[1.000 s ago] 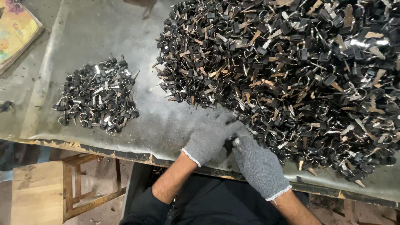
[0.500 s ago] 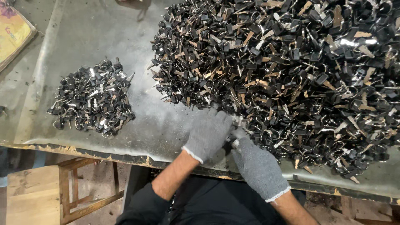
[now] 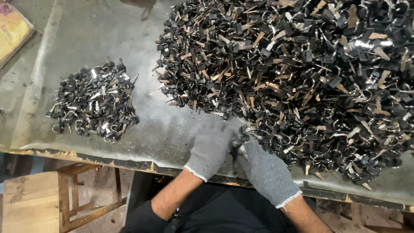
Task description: The person, wearing gray work gloves, picks small metal key-like parts one at a time from a large pile on a metal worktable and places them into a separate pile on the left side of the table, gradually building up the sorted pile.
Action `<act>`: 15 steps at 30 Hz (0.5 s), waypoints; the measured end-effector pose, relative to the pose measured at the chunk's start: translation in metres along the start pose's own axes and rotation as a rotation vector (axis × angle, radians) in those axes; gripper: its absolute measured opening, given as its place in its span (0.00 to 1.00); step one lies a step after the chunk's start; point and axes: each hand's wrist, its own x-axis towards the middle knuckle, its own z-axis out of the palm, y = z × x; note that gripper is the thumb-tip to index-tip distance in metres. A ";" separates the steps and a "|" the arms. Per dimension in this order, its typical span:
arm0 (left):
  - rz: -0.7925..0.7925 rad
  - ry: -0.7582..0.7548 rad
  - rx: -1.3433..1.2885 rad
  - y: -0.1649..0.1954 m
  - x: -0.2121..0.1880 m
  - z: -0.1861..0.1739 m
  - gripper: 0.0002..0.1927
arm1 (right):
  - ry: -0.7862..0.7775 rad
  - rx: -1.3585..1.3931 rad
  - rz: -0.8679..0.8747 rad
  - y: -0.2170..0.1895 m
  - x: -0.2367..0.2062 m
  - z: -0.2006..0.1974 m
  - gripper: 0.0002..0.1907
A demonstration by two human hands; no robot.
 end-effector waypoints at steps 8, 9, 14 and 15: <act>-0.143 0.032 -0.316 0.029 0.003 -0.017 0.17 | -0.127 -0.251 -0.166 0.007 -0.010 0.022 0.20; -0.078 0.144 -0.316 0.030 0.006 -0.016 0.14 | -0.058 -0.347 -0.252 0.007 -0.010 0.022 0.24; -0.258 -0.104 -0.526 0.011 0.001 -0.008 0.11 | -0.135 0.081 0.235 0.008 -0.011 0.017 0.23; -0.230 -0.032 -0.533 0.006 -0.006 -0.006 0.11 | -0.028 0.079 0.186 0.009 -0.011 0.016 0.20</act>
